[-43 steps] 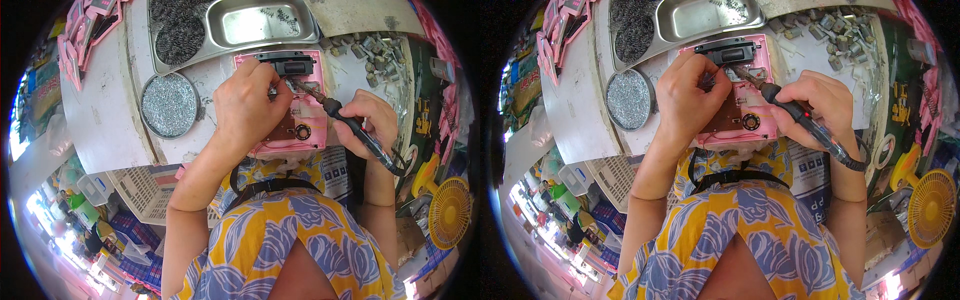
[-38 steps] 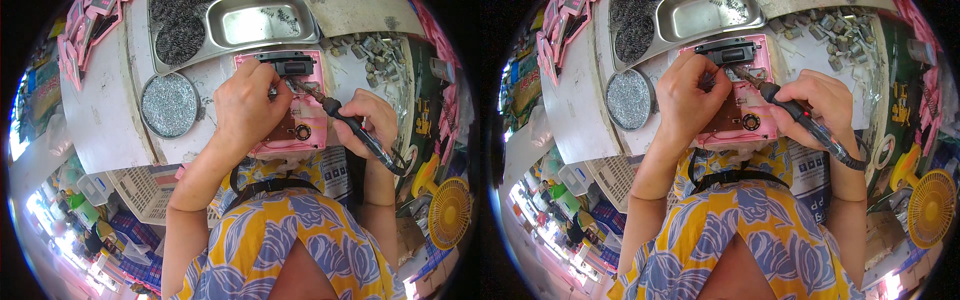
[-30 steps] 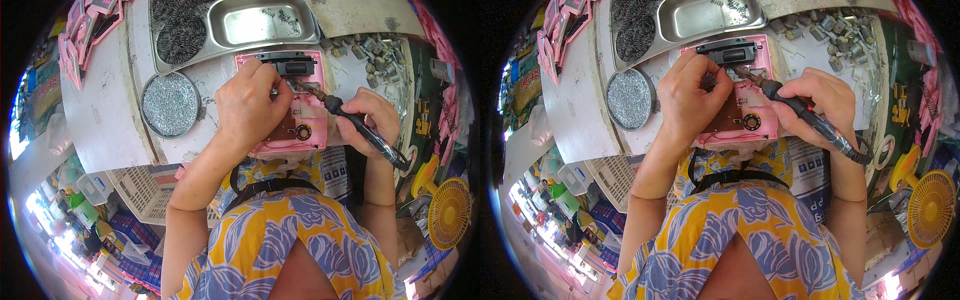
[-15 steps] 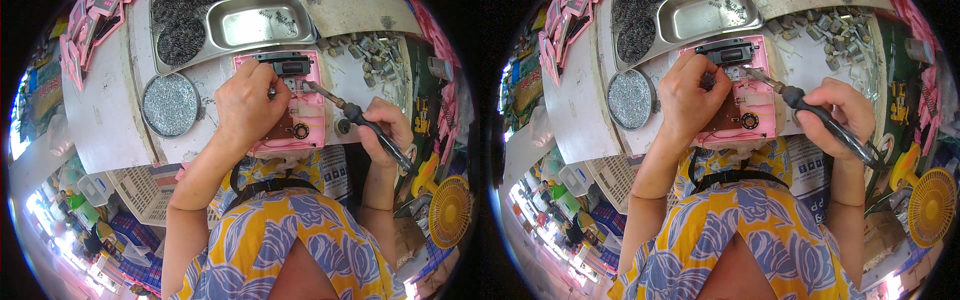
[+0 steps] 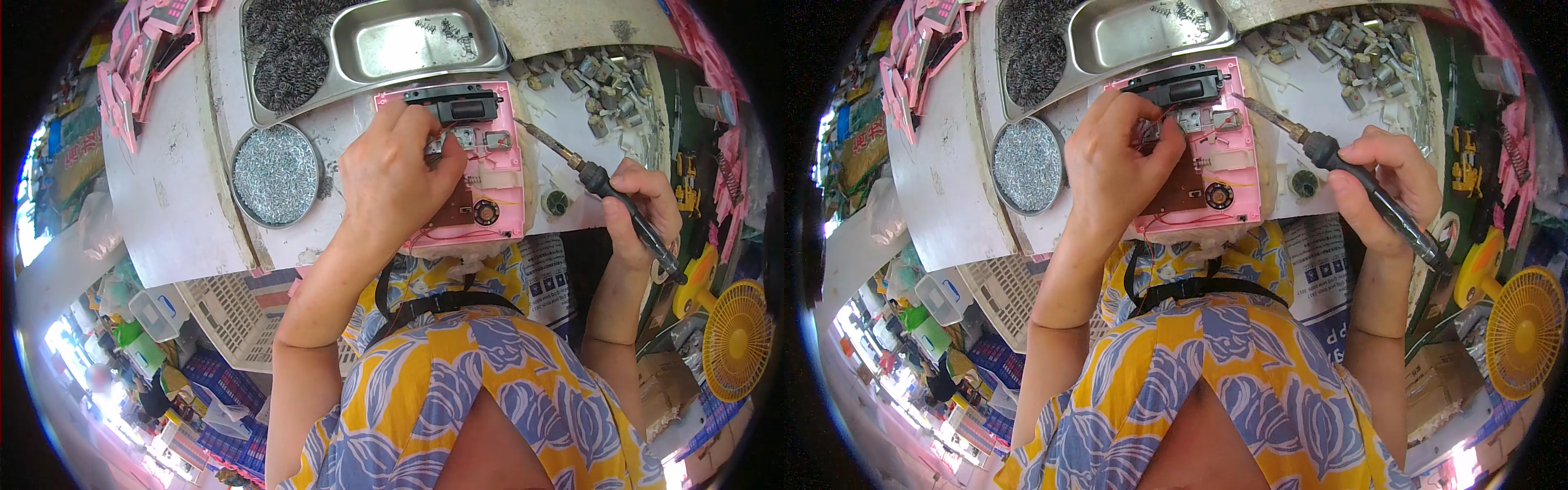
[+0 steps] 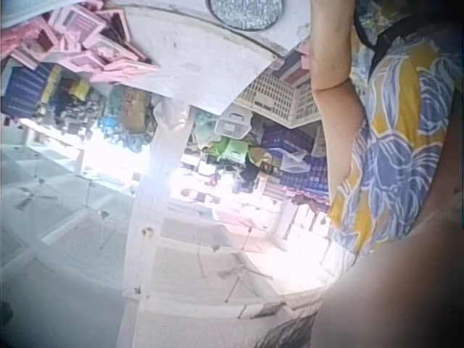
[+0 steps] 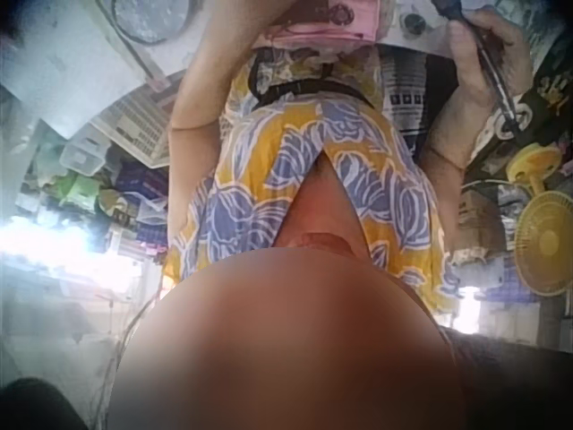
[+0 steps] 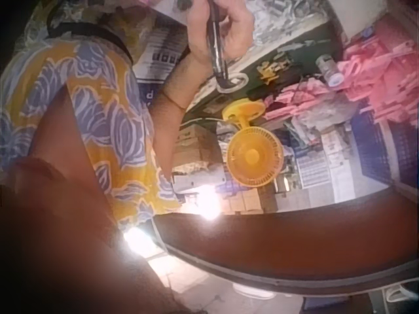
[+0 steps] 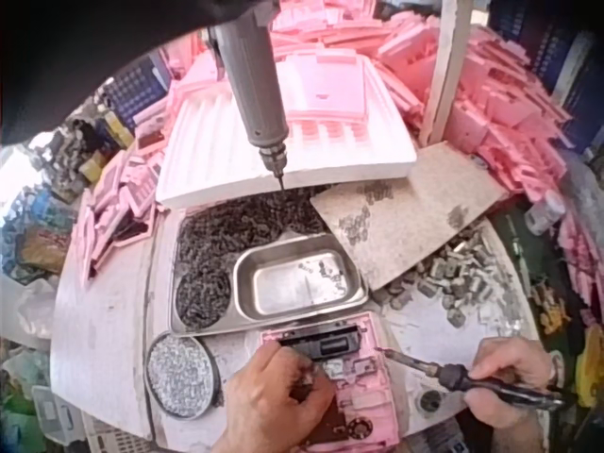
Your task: Assembling internal components of a toy and soldering wires.
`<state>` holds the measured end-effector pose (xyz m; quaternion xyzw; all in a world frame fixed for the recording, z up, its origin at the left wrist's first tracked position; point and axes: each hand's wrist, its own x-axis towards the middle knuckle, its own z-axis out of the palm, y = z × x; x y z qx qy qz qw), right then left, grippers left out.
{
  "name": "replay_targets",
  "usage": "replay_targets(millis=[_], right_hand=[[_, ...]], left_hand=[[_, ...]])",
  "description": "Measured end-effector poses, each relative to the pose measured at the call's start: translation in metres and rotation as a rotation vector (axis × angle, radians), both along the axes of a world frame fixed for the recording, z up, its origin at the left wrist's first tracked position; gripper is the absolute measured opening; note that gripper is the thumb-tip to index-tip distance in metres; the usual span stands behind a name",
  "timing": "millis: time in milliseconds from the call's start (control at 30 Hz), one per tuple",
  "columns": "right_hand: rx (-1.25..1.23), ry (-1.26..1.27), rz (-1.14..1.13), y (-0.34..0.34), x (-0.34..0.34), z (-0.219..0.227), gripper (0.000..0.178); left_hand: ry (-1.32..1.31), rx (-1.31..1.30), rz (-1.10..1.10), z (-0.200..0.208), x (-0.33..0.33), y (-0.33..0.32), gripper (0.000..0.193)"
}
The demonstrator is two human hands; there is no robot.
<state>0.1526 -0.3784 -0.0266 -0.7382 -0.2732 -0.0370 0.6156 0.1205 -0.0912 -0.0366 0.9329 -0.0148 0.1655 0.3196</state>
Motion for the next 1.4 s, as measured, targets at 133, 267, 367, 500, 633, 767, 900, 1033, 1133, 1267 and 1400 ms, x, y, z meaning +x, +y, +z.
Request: replay_targets(millis=[133,267,367,500,633,767,900,1033,1133,1267,1400], right_hand=[[0.056,0.021,-0.078,-0.011,-0.004,0.005,0.024],[0.087,0.021,-0.09,-0.009,-0.003,0.009,0.024],[0.102,0.003,-0.063,-0.007,-0.002,0.009,0.024],[0.079,0.007,-0.125,-0.018,-0.012,0.014,0.025],[0.156,0.022,-0.211,-0.024,-0.019,-0.001,0.033],[0.23,0.308,-0.169,0.011,-0.038,0.001,0.053],[-0.005,0.065,-0.092,0.058,-0.03,-0.005,0.054],[-0.029,0.058,-0.064,0.081,-0.028,-0.012,0.061],[-0.039,0.064,-0.04,0.083,-0.026,-0.013,0.062],[-0.032,0.019,-0.036,0.083,-0.026,-0.013,0.064],[-0.104,-0.03,-0.061,0.08,-0.03,-0.015,0.064]], left_hand=[[0.02,-0.058,-0.054,0.034,-0.017,-0.002,0.019],[0.189,0.0,-0.472,0.033,-0.027,-0.023,0.023],[0.218,0.176,-0.555,0.012,-0.023,-0.031,0.022],[0.255,0.015,-0.584,0.012,-0.014,-0.028,0.018],[0.435,-0.356,-0.476,0.011,-0.014,-0.014,0.012],[0.702,-0.617,-0.323,0.01,-0.014,-0.012,0.01],[0.676,-0.622,-0.318,0.011,-0.012,-0.01,0.007],[0.757,-0.659,-0.318,0.012,-0.013,-0.005,0.008],[0.75,-0.643,-0.34,0.008,-0.013,-0.003,0.008],[0.763,-0.642,-0.354,0.007,-0.013,-0.001,0.007],[0.787,-0.687,-0.341,0.006,-0.014,-0.001,0.008]])
